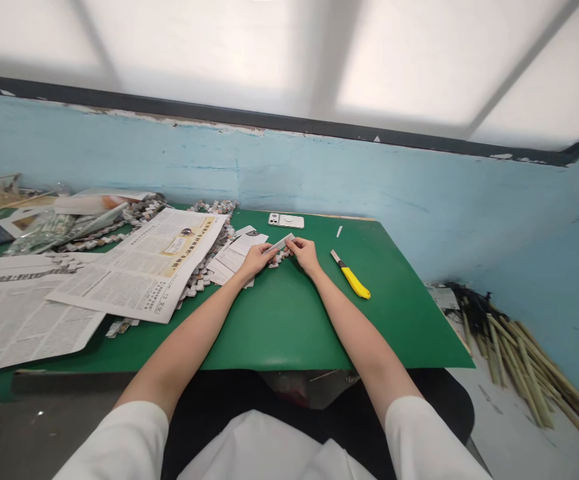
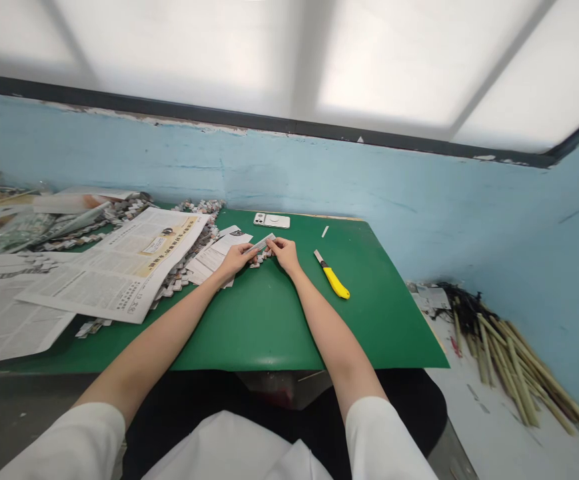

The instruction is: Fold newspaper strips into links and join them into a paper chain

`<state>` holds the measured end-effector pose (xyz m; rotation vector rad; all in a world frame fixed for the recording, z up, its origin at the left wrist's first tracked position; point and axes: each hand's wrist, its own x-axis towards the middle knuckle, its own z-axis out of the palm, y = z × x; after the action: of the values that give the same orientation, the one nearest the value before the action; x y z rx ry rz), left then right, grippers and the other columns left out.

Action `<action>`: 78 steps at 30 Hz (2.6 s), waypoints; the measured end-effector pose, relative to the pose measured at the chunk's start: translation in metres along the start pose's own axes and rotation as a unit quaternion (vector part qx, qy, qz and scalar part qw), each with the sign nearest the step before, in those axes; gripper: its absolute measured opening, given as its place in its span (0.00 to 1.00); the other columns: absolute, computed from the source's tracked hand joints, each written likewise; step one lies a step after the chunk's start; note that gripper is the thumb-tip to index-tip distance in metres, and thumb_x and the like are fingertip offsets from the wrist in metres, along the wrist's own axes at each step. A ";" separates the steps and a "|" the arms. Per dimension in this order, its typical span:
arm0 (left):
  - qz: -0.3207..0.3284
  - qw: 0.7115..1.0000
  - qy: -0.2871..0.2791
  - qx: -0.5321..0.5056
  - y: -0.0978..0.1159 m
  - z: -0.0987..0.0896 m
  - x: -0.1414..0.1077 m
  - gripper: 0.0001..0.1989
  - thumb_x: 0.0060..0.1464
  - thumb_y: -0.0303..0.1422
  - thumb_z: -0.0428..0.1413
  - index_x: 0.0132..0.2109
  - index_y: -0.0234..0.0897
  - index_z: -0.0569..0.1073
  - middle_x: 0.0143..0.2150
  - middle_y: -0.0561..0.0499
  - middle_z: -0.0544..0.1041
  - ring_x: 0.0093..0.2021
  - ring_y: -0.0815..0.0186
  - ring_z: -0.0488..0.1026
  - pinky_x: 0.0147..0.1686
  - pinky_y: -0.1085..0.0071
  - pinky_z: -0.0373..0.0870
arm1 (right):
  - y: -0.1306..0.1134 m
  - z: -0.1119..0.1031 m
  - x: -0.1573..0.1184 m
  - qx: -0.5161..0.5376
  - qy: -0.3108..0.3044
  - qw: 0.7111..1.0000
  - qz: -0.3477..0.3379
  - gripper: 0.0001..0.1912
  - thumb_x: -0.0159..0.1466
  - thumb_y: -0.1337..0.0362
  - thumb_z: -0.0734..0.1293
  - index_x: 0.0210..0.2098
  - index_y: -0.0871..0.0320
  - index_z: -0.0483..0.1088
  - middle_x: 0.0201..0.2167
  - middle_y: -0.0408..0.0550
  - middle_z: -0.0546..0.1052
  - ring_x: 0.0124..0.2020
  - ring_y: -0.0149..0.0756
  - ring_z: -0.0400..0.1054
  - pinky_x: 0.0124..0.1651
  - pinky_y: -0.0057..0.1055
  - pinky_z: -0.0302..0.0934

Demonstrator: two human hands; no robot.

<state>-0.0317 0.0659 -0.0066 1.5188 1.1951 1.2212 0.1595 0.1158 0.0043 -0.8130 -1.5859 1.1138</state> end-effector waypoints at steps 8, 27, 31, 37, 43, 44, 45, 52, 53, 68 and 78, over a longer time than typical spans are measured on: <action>-0.006 1.000 -0.003 0.003 0.006 0.002 0.000 0.25 0.57 0.56 0.58 0.33 0.35 0.75 0.24 0.51 0.76 0.24 0.67 0.70 0.28 0.71 0.65 | -0.001 0.000 0.000 -0.005 -0.003 1.000 0.002 0.24 0.62 0.44 0.70 0.25 0.59 0.77 0.22 0.46 0.76 0.23 0.33 0.64 0.31 0.31 0.61; -0.020 1.000 -0.003 0.019 0.010 0.003 -0.001 0.28 0.59 0.57 0.53 0.29 0.35 0.75 0.23 0.49 0.77 0.25 0.64 0.72 0.31 0.70 0.67 | 0.001 0.001 -0.001 -0.028 -0.004 1.000 -0.002 0.27 0.64 0.41 0.68 0.25 0.59 0.76 0.22 0.46 0.76 0.24 0.34 0.64 0.32 0.31 0.61; -0.022 0.999 -0.004 0.029 0.011 0.003 -0.001 0.28 0.58 0.57 0.53 0.29 0.35 0.75 0.23 0.49 0.77 0.25 0.64 0.72 0.31 0.70 0.66 | 0.002 0.001 0.000 -0.029 -0.006 1.000 -0.001 0.27 0.64 0.41 0.68 0.25 0.59 0.75 0.23 0.46 0.76 0.24 0.33 0.65 0.32 0.31 0.61; -0.023 0.999 -0.003 0.027 0.007 0.003 0.000 0.28 0.58 0.58 0.53 0.29 0.37 0.73 0.22 0.50 0.76 0.24 0.64 0.71 0.30 0.69 0.66 | -0.001 0.002 -0.003 -0.039 0.002 0.999 -0.017 0.26 0.65 0.42 0.68 0.25 0.58 0.75 0.21 0.45 0.75 0.23 0.34 0.64 0.31 0.31 0.60; -0.018 0.999 0.008 0.030 0.005 0.004 0.001 0.27 0.58 0.58 0.54 0.29 0.37 0.71 0.20 0.53 0.70 0.23 0.66 0.69 0.28 0.70 0.65 | -0.004 0.003 -0.005 -0.051 0.008 0.999 -0.019 0.27 0.65 0.41 0.68 0.24 0.58 0.74 0.20 0.45 0.74 0.23 0.34 0.64 0.31 0.32 0.61; -0.019 0.999 0.008 0.026 0.005 0.004 0.001 0.27 0.57 0.59 0.55 0.30 0.37 0.72 0.20 0.54 0.69 0.23 0.66 0.68 0.28 0.71 0.65 | -0.004 0.003 -0.005 -0.052 0.008 0.998 -0.019 0.27 0.65 0.41 0.68 0.24 0.58 0.74 0.20 0.45 0.74 0.23 0.34 0.64 0.31 0.32 0.61; -0.021 1.000 0.007 0.021 0.005 0.004 0.001 0.27 0.56 0.59 0.56 0.32 0.36 0.73 0.20 0.54 0.69 0.23 0.67 0.67 0.28 0.71 0.65 | -0.005 0.003 -0.005 -0.052 0.008 0.998 -0.019 0.27 0.65 0.41 0.68 0.24 0.58 0.74 0.20 0.45 0.74 0.22 0.34 0.64 0.31 0.32 0.61; -0.034 0.999 0.003 -0.004 -0.001 0.004 0.002 0.31 0.54 0.60 0.59 0.40 0.32 0.78 0.27 0.50 0.76 0.25 0.68 0.69 0.29 0.71 0.69 | -0.008 0.004 -0.006 -0.052 0.012 0.998 -0.018 0.27 0.65 0.41 0.68 0.24 0.58 0.74 0.21 0.45 0.75 0.23 0.34 0.64 0.31 0.32 0.61; -0.036 0.999 0.002 -0.009 -0.002 0.004 0.003 0.31 0.53 0.60 0.59 0.40 0.32 0.78 0.27 0.49 0.76 0.26 0.67 0.70 0.30 0.71 0.69 | -0.008 0.004 -0.006 -0.054 0.013 0.998 -0.016 0.27 0.65 0.41 0.67 0.24 0.58 0.74 0.21 0.45 0.75 0.23 0.34 0.64 0.31 0.32 0.61; -0.006 1.000 0.008 0.016 0.001 0.006 -0.001 0.30 0.57 0.62 0.54 0.33 0.36 0.73 0.18 0.54 0.69 0.23 0.65 0.71 0.30 0.70 0.70 | -0.005 0.016 -0.006 -0.042 0.078 0.996 -0.022 0.27 0.65 0.39 0.65 0.27 0.57 0.72 0.22 0.46 0.74 0.23 0.34 0.64 0.30 0.31 0.63; -0.008 0.998 -0.049 -0.028 0.004 0.012 -0.003 0.28 0.57 0.60 0.56 0.31 0.37 0.69 0.19 0.56 0.64 0.21 0.70 0.63 0.34 0.66 0.75 | 0.004 0.022 -0.004 0.009 0.036 0.999 0.017 0.24 0.55 0.43 0.75 0.31 0.61 0.79 0.25 0.48 0.78 0.27 0.37 0.70 0.33 0.32 0.64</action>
<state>-0.0189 0.0617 -0.0051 1.5075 1.0982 1.1470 0.1390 0.1075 -0.0024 -0.8621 -1.5064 1.1096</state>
